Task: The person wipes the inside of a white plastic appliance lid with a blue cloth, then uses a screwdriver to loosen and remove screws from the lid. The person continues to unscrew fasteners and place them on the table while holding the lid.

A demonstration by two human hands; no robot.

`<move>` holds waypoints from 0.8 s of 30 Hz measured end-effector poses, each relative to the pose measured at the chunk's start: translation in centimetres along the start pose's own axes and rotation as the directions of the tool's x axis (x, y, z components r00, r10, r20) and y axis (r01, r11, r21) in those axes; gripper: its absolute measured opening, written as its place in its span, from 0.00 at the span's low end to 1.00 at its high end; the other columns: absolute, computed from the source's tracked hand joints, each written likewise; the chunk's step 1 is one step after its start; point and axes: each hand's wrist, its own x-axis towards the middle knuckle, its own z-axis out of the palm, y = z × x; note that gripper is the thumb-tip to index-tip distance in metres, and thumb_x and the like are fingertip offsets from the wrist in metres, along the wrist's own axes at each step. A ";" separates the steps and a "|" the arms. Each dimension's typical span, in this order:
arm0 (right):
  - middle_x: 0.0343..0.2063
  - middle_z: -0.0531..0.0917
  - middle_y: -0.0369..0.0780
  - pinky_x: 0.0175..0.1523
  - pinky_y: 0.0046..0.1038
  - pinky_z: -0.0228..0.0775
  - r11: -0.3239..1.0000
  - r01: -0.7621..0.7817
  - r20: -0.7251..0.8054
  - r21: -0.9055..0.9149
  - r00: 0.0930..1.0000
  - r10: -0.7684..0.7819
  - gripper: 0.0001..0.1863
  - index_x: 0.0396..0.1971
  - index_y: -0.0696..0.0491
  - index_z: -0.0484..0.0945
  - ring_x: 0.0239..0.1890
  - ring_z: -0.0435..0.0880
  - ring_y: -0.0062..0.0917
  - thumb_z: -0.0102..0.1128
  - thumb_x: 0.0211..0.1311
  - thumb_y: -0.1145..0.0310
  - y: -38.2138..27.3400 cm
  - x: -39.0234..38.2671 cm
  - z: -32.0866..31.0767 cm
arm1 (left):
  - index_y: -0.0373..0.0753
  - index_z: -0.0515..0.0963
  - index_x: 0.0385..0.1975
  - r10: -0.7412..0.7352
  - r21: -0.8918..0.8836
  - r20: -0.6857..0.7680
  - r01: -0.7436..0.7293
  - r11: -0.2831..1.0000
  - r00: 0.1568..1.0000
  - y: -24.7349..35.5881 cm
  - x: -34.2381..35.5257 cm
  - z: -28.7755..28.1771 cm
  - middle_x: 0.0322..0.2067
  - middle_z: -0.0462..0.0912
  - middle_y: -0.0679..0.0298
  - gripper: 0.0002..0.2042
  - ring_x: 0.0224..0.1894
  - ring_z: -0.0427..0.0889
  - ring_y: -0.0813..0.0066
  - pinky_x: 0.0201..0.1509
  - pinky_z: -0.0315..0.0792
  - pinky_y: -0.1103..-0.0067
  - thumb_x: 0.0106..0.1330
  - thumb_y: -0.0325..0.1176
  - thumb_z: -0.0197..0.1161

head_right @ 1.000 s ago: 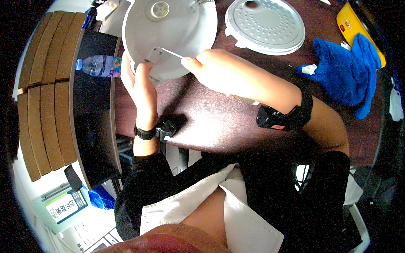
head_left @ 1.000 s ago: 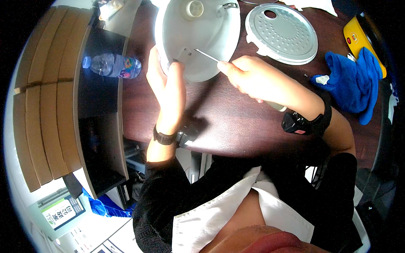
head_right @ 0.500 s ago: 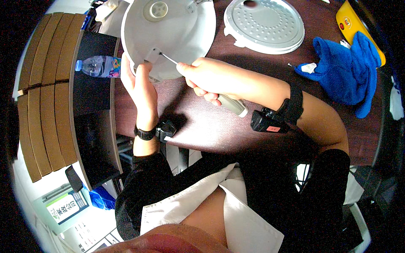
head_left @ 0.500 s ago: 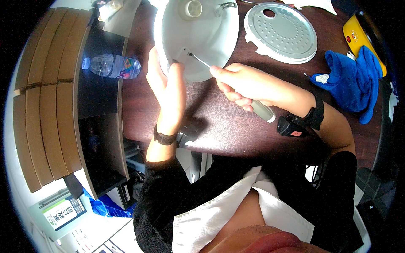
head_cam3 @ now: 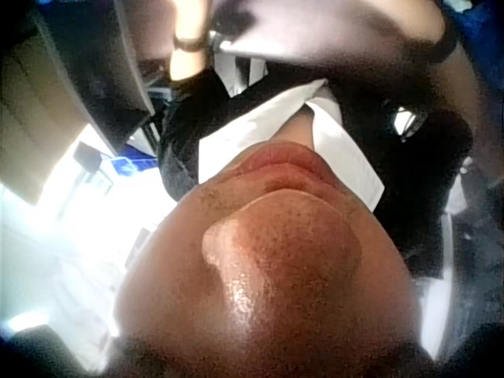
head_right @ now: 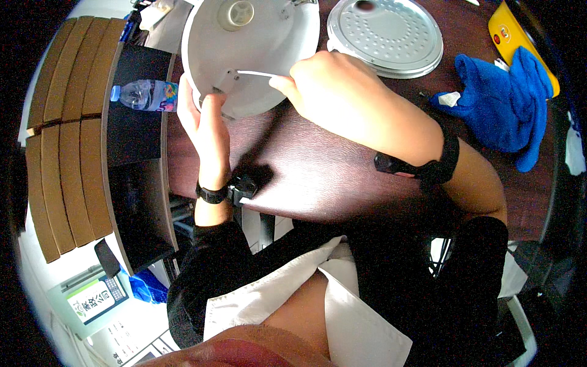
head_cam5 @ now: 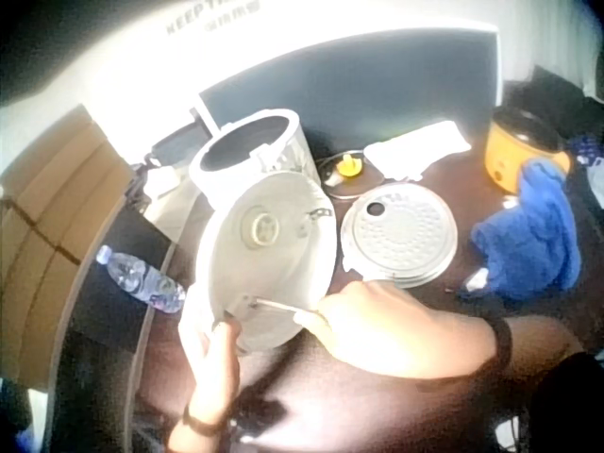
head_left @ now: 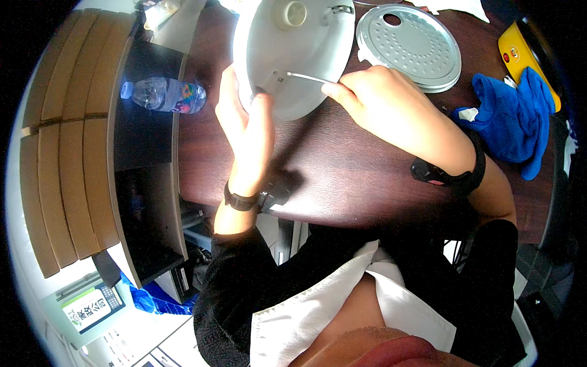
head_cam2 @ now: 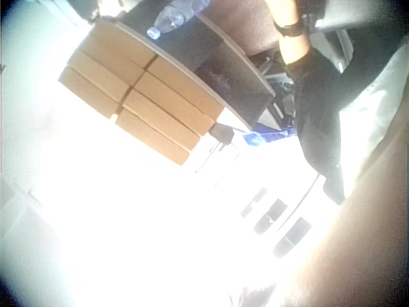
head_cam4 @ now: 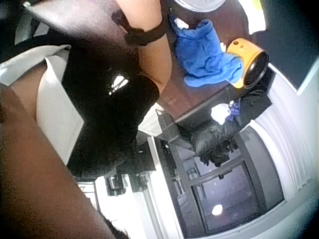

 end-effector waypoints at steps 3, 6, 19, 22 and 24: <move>0.08 0.72 0.41 0.17 0.29 0.68 0.915 -0.263 0.204 0.307 0.957 0.206 0.26 0.14 0.58 0.72 0.09 0.73 0.29 0.43 0.65 0.54 -0.6 0.4 -0.2 | 0.30 0.70 0.41 -0.033 -0.027 -0.038 0.032 0.999 0.999 -0.1 0.2 0.1 0.30 0.76 0.58 0.17 0.33 0.73 0.76 0.40 0.68 0.81 0.49 0.23 0.48; 0.07 0.66 0.33 0.13 0.22 0.60 0.623 -0.546 0.508 0.560 0.821 0.263 0.28 0.12 0.54 0.65 0.07 0.66 0.18 0.38 0.67 0.49 -1.0 0.5 0.8 | 0.29 0.70 0.41 -0.038 -0.034 -0.052 0.036 0.999 0.998 -0.3 0.3 0.1 0.30 0.76 0.58 0.17 0.34 0.73 0.76 0.40 0.68 0.81 0.49 0.22 0.48; 0.07 0.62 0.29 0.09 0.16 0.54 0.239 -0.713 0.705 0.660 0.697 0.132 0.26 0.14 0.50 0.61 0.05 0.58 0.12 0.38 0.66 0.47 -1.1 0.1 2.9 | 0.29 0.70 0.41 -0.019 -0.027 -0.039 0.018 0.999 0.999 -0.2 0.0 0.2 0.30 0.76 0.59 0.16 0.33 0.72 0.77 0.39 0.68 0.81 0.49 0.22 0.48; 0.07 0.62 0.29 0.09 0.16 0.54 0.206 -0.717 0.702 0.666 0.695 0.152 0.26 0.14 0.50 0.62 0.05 0.58 0.12 0.38 0.67 0.48 -1.1 0.0 2.5 | 0.29 0.70 0.41 -0.030 -0.032 -0.046 0.029 0.999 0.998 -0.2 0.1 0.1 0.30 0.76 0.60 0.16 0.33 0.72 0.77 0.39 0.68 0.81 0.49 0.22 0.48; 0.07 0.62 0.29 0.09 0.16 0.53 0.205 -0.718 0.699 0.665 0.695 0.167 0.26 0.14 0.50 0.62 0.05 0.58 0.12 0.38 0.67 0.48 -1.3 0.0 2.3 | 0.29 0.70 0.41 -0.037 -0.042 -0.048 0.035 0.998 0.998 -0.3 0.1 0.1 0.30 0.76 0.60 0.16 0.32 0.72 0.77 0.39 0.68 0.81 0.49 0.22 0.48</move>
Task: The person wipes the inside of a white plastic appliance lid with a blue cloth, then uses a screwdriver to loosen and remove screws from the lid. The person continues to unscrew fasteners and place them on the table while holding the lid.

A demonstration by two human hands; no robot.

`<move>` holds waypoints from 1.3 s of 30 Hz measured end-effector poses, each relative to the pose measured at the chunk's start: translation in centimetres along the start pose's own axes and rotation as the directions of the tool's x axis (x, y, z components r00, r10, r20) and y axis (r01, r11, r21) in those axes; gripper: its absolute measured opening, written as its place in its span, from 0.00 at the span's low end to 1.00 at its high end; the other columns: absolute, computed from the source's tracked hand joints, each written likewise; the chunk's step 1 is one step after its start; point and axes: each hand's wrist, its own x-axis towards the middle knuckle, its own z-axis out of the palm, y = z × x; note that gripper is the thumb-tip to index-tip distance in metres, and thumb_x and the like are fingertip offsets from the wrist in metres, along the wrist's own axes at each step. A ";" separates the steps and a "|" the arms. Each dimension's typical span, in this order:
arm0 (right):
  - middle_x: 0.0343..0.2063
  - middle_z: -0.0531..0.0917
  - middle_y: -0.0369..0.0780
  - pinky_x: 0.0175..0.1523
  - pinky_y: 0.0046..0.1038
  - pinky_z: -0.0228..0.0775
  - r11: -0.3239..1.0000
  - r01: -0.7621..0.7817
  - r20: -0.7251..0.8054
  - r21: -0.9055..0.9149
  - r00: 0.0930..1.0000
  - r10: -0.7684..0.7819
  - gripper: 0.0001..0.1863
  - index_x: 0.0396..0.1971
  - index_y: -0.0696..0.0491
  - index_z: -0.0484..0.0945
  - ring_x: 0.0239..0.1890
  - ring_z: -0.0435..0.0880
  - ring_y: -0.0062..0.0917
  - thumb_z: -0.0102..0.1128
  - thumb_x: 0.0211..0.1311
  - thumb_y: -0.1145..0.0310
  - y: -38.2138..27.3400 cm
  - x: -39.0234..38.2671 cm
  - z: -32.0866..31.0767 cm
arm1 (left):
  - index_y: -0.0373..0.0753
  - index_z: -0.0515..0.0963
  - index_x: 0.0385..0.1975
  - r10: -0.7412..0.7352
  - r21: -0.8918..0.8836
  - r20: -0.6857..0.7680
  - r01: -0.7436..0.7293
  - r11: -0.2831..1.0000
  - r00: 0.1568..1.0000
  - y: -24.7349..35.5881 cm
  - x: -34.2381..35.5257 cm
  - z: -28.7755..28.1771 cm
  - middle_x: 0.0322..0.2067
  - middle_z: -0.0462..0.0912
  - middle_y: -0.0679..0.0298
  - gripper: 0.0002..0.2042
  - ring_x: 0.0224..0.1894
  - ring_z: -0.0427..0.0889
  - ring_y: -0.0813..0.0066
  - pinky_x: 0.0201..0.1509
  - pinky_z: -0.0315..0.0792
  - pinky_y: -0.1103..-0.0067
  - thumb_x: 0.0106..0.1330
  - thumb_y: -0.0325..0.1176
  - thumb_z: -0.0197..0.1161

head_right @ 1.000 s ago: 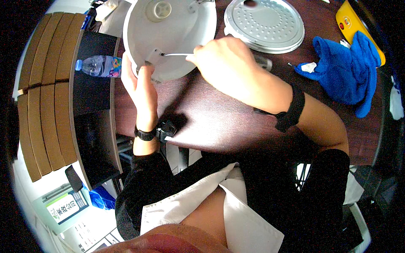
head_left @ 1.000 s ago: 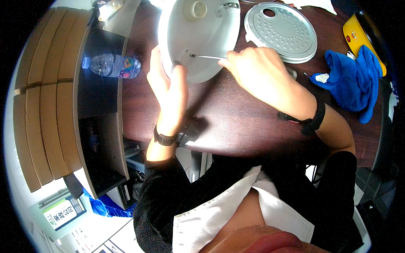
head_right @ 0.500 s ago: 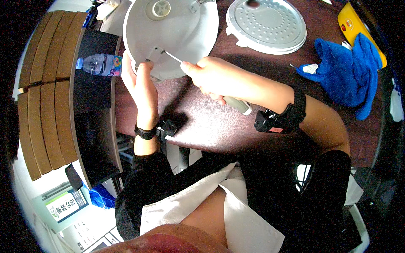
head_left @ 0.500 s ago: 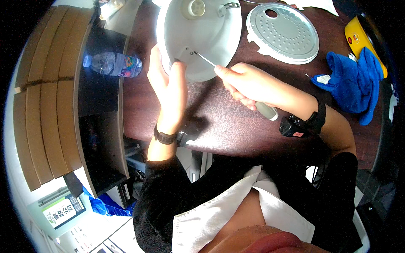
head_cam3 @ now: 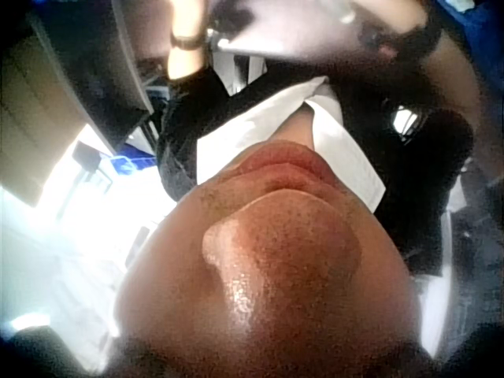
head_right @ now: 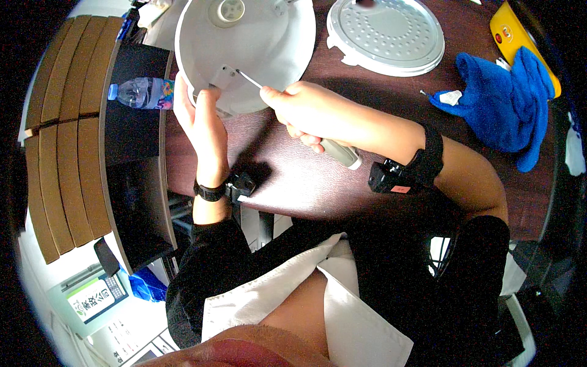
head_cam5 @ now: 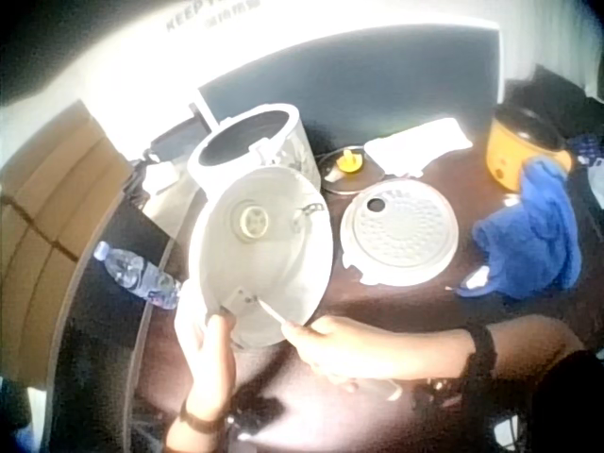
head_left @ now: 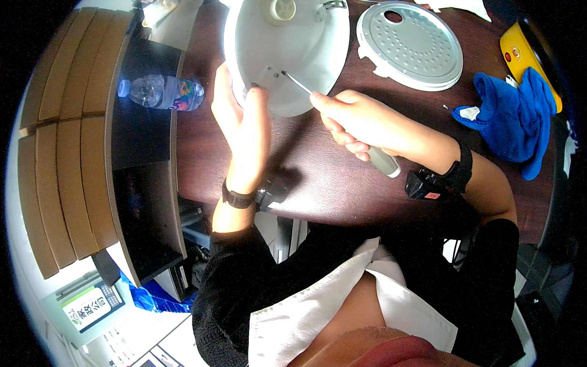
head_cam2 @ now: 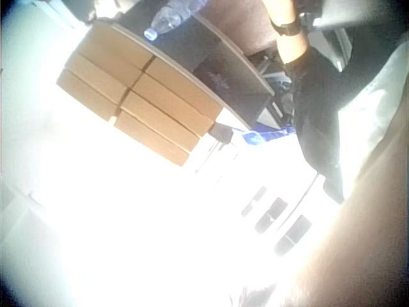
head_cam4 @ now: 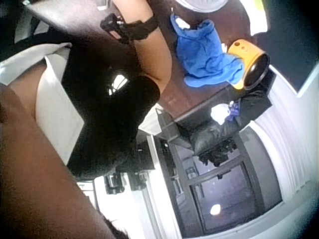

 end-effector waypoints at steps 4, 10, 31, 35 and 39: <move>0.07 0.62 0.29 0.10 0.16 0.53 1.000 0.002 0.011 -0.024 1.000 -0.002 0.25 0.14 0.50 0.62 0.05 0.58 0.12 0.38 0.67 0.48 0.0 0.0 0.3 | 0.29 0.70 0.40 -0.007 0.006 -0.004 0.007 1.000 1.000 0.1 0.0 0.0 0.29 0.76 0.60 0.16 0.32 0.72 0.77 0.38 0.68 0.81 0.49 0.22 0.48; 0.07 0.64 0.32 0.10 0.19 0.57 0.997 0.034 0.035 -0.065 0.999 -0.032 0.27 0.12 0.51 0.63 0.05 0.62 0.15 0.37 0.67 0.49 0.6 0.7 0.0 | 0.29 0.70 0.41 -0.005 0.024 -0.005 0.005 1.000 1.000 0.2 -0.1 0.1 0.29 0.76 0.59 0.16 0.31 0.72 0.77 0.37 0.68 0.81 0.49 0.22 0.48; 0.06 0.62 0.29 0.11 0.17 0.56 0.993 0.037 0.022 -0.115 0.999 -0.034 0.28 0.12 0.50 0.62 0.05 0.59 0.13 0.36 0.66 0.46 -0.4 -0.1 -0.8 | 0.30 0.70 0.40 0.011 0.020 0.011 -0.011 1.000 1.000 -0.1 0.1 0.0 0.29 0.75 0.59 0.16 0.31 0.72 0.76 0.38 0.67 0.81 0.49 0.23 0.48; 0.08 0.63 0.33 0.09 0.21 0.58 0.996 0.038 0.030 -0.079 0.999 -0.035 0.31 0.10 0.52 0.60 0.05 0.59 0.15 0.36 0.64 0.42 0.6 0.7 -0.5 | 0.30 0.70 0.40 0.007 0.005 -0.005 -0.007 1.000 1.000 -0.2 0.0 0.0 0.29 0.75 0.60 0.16 0.31 0.71 0.77 0.37 0.67 0.82 0.49 0.22 0.48; 0.08 0.63 0.33 0.09 0.21 0.58 0.995 0.030 0.027 -0.095 0.999 -0.027 0.32 0.09 0.52 0.60 0.05 0.59 0.15 0.35 0.65 0.43 0.6 0.8 -0.5 | 0.30 0.70 0.39 -0.001 0.017 -0.002 0.001 1.000 1.000 -0.1 0.1 0.1 0.29 0.75 0.60 0.16 0.31 0.71 0.77 0.37 0.67 0.82 0.49 0.22 0.48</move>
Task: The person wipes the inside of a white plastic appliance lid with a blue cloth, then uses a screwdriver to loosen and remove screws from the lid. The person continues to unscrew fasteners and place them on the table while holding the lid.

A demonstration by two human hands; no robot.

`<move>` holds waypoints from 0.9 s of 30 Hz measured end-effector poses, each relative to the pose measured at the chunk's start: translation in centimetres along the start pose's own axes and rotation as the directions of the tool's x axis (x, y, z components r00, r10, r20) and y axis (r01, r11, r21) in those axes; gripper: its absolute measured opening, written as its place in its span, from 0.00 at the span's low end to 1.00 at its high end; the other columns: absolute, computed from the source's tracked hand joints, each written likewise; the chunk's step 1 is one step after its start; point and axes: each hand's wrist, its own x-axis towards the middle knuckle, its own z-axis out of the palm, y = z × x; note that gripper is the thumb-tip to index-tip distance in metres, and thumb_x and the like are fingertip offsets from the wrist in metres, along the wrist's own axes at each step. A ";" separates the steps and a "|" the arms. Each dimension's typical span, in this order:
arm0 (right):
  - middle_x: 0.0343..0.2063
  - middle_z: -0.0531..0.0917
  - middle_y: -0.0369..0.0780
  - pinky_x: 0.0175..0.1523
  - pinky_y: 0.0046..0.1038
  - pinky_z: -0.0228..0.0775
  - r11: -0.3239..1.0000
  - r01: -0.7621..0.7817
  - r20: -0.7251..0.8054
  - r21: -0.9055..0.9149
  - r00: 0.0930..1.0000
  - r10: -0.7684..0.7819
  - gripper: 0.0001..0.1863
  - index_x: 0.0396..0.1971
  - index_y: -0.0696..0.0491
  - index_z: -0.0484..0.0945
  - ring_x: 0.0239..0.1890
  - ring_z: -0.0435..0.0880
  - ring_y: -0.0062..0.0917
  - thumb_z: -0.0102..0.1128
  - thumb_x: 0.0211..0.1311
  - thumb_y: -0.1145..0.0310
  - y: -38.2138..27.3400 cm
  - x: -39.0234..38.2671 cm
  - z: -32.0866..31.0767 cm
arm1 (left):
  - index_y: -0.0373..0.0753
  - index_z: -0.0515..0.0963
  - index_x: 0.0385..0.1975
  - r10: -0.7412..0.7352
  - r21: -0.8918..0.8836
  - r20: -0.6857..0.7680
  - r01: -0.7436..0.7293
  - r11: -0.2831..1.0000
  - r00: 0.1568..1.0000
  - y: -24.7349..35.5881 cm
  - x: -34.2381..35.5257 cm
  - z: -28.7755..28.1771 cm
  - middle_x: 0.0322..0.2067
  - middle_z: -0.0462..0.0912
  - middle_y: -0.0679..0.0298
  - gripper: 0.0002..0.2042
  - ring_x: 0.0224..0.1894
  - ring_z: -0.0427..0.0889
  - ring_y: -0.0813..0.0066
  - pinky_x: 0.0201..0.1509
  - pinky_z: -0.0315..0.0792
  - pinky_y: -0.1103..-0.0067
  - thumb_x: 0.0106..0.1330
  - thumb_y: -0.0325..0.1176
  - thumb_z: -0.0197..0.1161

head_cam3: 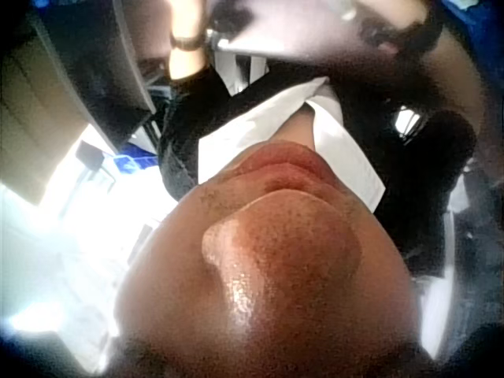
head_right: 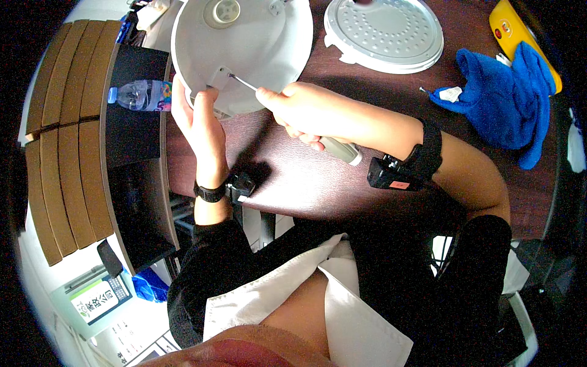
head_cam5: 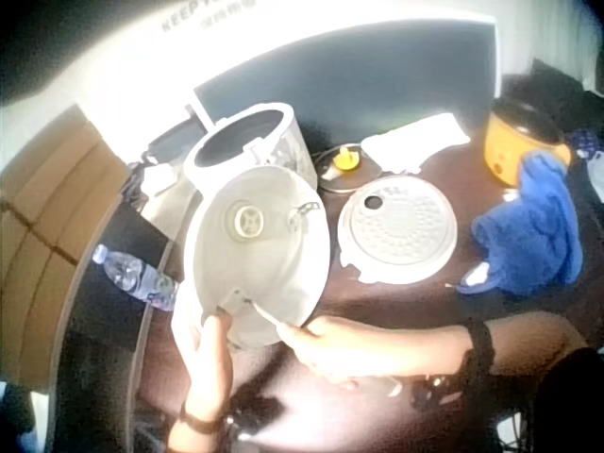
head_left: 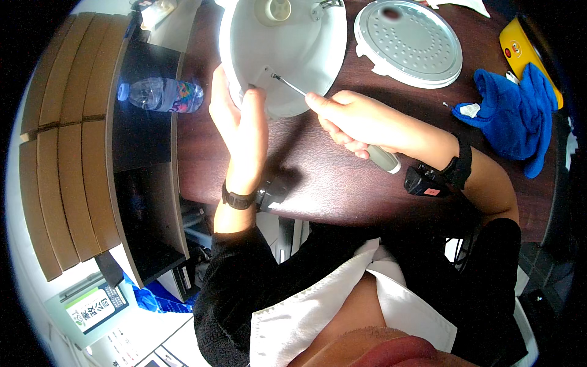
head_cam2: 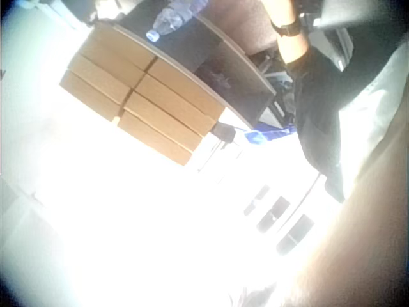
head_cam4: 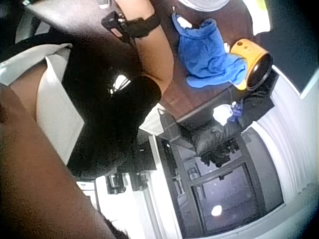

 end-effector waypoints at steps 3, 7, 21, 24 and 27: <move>0.07 0.61 0.31 0.09 0.20 0.56 1.000 0.004 0.003 -0.008 1.000 -0.004 0.30 0.10 0.51 0.60 0.05 0.58 0.14 0.35 0.65 0.44 -0.2 -0.1 0.2 | 0.30 0.70 0.39 0.011 0.020 0.002 -0.011 1.000 1.000 0.0 0.0 0.0 0.29 0.75 0.61 0.15 0.31 0.71 0.78 0.37 0.67 0.82 0.49 0.22 0.48; 0.05 0.62 0.31 0.10 0.20 0.57 1.000 -0.008 0.003 -0.027 1.000 0.008 0.28 0.11 0.51 0.62 0.04 0.59 0.17 0.36 0.67 0.48 -0.4 -0.1 0.1 | 0.29 0.70 0.40 0.011 0.002 0.015 -0.011 1.000 1.000 0.0 -0.1 0.0 0.29 0.75 0.60 0.16 0.31 0.72 0.77 0.37 0.67 0.81 0.49 0.23 0.48; 0.10 0.73 0.44 0.22 0.30 0.69 0.243 0.124 -0.087 -0.962 0.705 -0.704 0.23 0.16 0.58 0.75 0.13 0.74 0.34 0.48 0.63 0.56 -2.3 -2.4 -2.3 | 0.31 0.70 0.40 0.019 -0.018 0.042 -0.018 1.000 0.999 0.8 -0.5 0.3 0.32 0.73 0.62 0.15 0.34 0.69 0.78 0.41 0.64 0.82 0.50 0.23 0.49; 0.06 0.69 0.38 0.16 0.26 0.64 0.628 0.139 -0.241 -0.766 0.843 -0.481 0.27 0.13 0.56 0.70 0.07 0.68 0.27 0.43 0.65 0.52 -2.3 -2.1 -1.5 | 0.29 0.70 0.41 0.018 0.022 0.028 -0.019 1.000 0.999 0.5 -0.1 0.1 0.31 0.76 0.58 0.16 0.33 0.73 0.76 0.39 0.68 0.80 0.50 0.23 0.48; 0.05 0.62 0.31 0.08 0.18 0.55 0.944 0.035 -0.188 -0.327 0.977 -0.102 0.30 0.10 0.52 0.61 0.04 0.62 0.15 0.36 0.66 0.45 -2.1 -1.2 -0.5 | 0.29 0.70 0.40 0.009 0.025 0.018 -0.009 1.000 1.000 0.4 0.1 0.0 0.31 0.76 0.58 0.15 0.33 0.72 0.76 0.39 0.68 0.80 0.49 0.22 0.48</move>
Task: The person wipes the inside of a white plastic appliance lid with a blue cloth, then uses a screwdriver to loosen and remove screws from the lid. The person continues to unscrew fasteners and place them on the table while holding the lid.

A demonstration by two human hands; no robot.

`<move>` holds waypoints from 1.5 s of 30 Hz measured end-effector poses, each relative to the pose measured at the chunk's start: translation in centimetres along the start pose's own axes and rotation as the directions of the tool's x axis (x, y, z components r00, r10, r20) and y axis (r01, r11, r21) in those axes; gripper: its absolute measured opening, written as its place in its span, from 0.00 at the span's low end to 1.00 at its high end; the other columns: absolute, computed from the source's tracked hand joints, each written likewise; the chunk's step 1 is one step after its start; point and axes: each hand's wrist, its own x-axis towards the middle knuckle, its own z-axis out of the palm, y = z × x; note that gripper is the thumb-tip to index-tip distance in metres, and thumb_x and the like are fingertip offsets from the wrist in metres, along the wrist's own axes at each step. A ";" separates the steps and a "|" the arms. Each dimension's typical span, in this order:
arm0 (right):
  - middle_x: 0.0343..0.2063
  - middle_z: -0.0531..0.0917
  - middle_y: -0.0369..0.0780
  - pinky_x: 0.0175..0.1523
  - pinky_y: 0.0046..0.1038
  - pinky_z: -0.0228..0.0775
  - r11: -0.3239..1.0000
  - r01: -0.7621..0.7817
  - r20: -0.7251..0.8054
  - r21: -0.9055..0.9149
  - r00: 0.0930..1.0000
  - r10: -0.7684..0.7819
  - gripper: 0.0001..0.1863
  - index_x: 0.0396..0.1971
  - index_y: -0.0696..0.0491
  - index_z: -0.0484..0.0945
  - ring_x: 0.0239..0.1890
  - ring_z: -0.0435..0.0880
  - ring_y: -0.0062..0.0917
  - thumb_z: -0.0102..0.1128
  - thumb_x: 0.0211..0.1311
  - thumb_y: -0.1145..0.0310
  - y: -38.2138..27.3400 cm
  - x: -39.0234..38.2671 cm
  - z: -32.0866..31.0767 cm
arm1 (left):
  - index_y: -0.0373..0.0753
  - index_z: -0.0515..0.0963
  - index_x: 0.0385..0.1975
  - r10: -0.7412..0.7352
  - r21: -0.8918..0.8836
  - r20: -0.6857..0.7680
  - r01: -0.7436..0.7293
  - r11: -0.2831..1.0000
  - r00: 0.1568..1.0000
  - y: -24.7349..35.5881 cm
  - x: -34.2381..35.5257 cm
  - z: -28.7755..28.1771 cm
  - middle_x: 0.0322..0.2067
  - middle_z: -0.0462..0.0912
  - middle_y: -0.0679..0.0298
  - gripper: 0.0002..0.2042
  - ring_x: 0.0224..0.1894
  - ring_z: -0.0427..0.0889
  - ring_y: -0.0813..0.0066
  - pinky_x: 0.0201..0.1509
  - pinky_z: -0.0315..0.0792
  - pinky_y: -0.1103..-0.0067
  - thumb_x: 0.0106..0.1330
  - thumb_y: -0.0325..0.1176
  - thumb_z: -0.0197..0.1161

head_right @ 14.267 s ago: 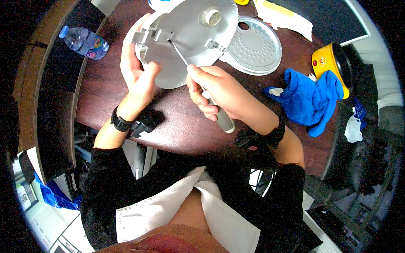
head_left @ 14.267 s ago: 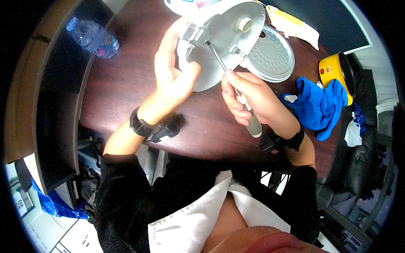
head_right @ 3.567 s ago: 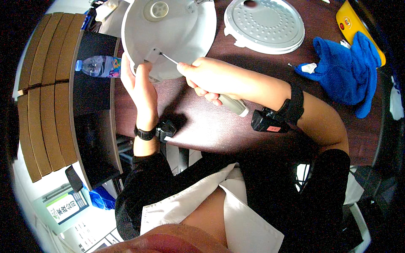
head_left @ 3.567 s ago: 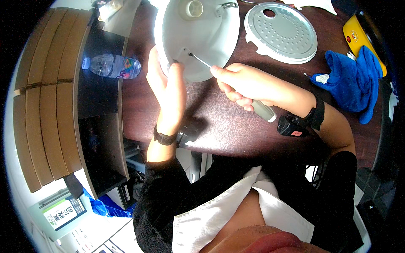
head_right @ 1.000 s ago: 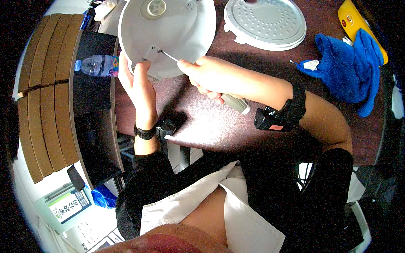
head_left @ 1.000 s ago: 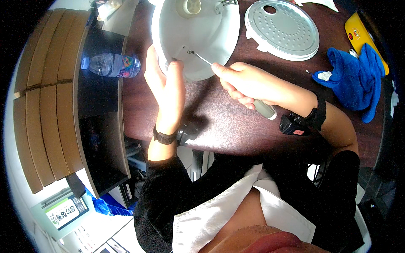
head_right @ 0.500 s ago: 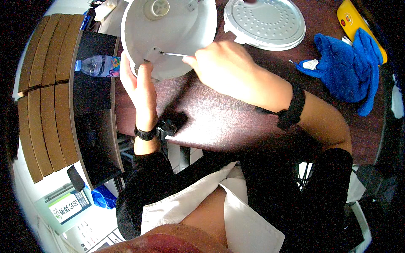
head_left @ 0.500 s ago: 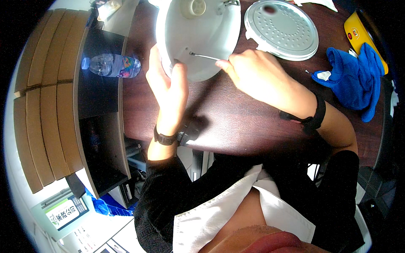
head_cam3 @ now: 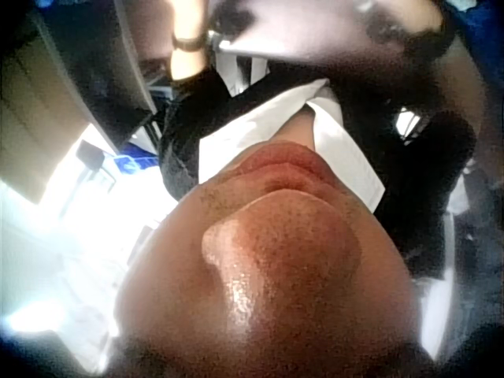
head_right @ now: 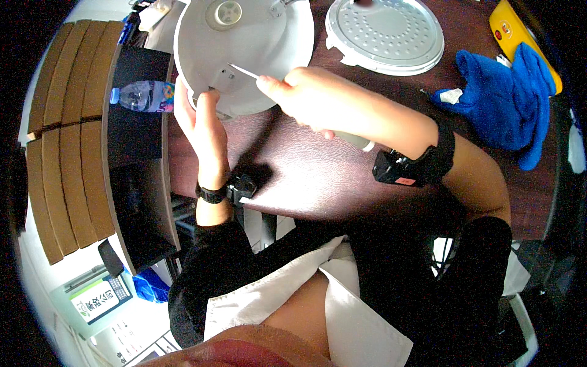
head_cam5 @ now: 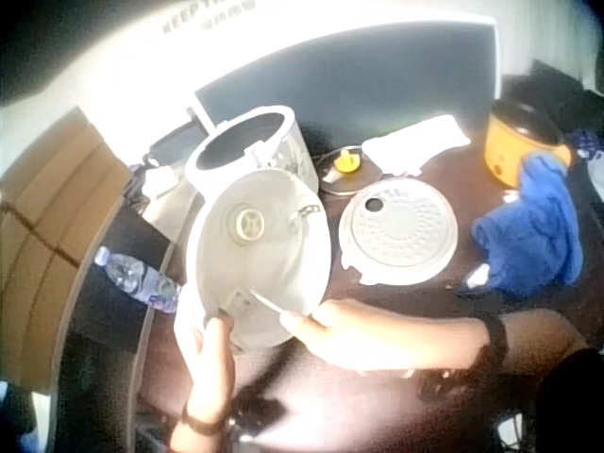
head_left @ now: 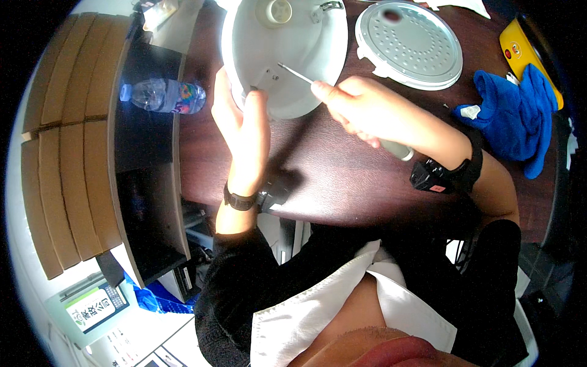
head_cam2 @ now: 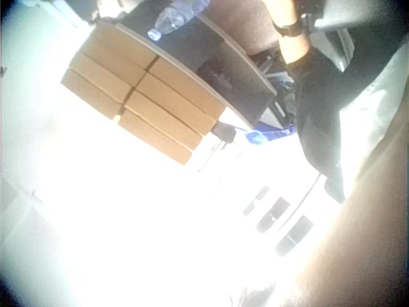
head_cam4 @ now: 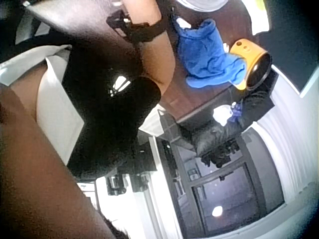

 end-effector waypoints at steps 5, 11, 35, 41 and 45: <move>0.06 0.64 0.34 0.09 0.22 0.58 0.982 -0.073 0.146 0.176 0.988 0.048 0.32 0.09 0.54 0.61 0.04 0.63 0.18 0.36 0.65 0.44 1.7 1.1 1.1 | 0.30 0.70 0.39 -0.003 -0.014 0.003 0.003 1.000 1.000 0.0 0.0 0.0 0.30 0.75 0.60 0.15 0.32 0.72 0.77 0.38 0.67 0.81 0.49 0.22 0.48; 0.07 0.64 0.35 0.09 0.23 0.59 0.963 -0.077 0.215 0.259 0.976 0.021 0.33 0.07 0.53 0.59 0.04 0.63 0.18 0.37 0.64 0.42 1.9 1.3 1.1 | 0.30 0.70 0.39 -0.016 -0.032 -0.003 0.016 0.999 1.000 -0.2 -0.1 0.0 0.29 0.75 0.60 0.15 0.31 0.71 0.78 0.37 0.67 0.82 0.49 0.22 0.48; 0.06 0.62 0.31 0.09 0.19 0.56 0.987 -0.073 0.110 0.140 0.992 0.057 0.30 0.11 0.52 0.63 0.04 0.61 0.15 0.37 0.65 0.45 1.3 0.5 0.5 | 0.29 0.70 0.39 0.018 0.009 -0.004 -0.018 1.000 1.000 -0.3 0.1 0.0 0.29 0.75 0.59 0.16 0.32 0.72 0.75 0.39 0.67 0.80 0.49 0.23 0.48; 0.07 0.65 0.34 0.08 0.21 0.58 0.966 -0.081 0.180 0.245 0.983 0.037 0.32 0.09 0.53 0.62 0.03 0.62 0.17 0.37 0.64 0.43 2.4 1.3 1.4 | 0.30 0.70 0.39 -0.004 -0.028 0.001 0.004 1.000 1.000 -0.3 0.0 0.1 0.29 0.75 0.60 0.16 0.32 0.72 0.77 0.38 0.67 0.81 0.49 0.23 0.48; 0.06 0.62 0.30 0.09 0.18 0.55 0.962 -0.092 0.156 0.258 0.986 0.053 0.29 0.11 0.51 0.62 0.04 0.59 0.13 0.36 0.66 0.45 2.1 0.8 1.4 | 0.30 0.70 0.39 0.007 -0.019 -0.011 -0.008 1.000 1.000 -0.3 0.0 0.1 0.29 0.75 0.60 0.16 0.32 0.72 0.77 0.38 0.67 0.81 0.48 0.23 0.48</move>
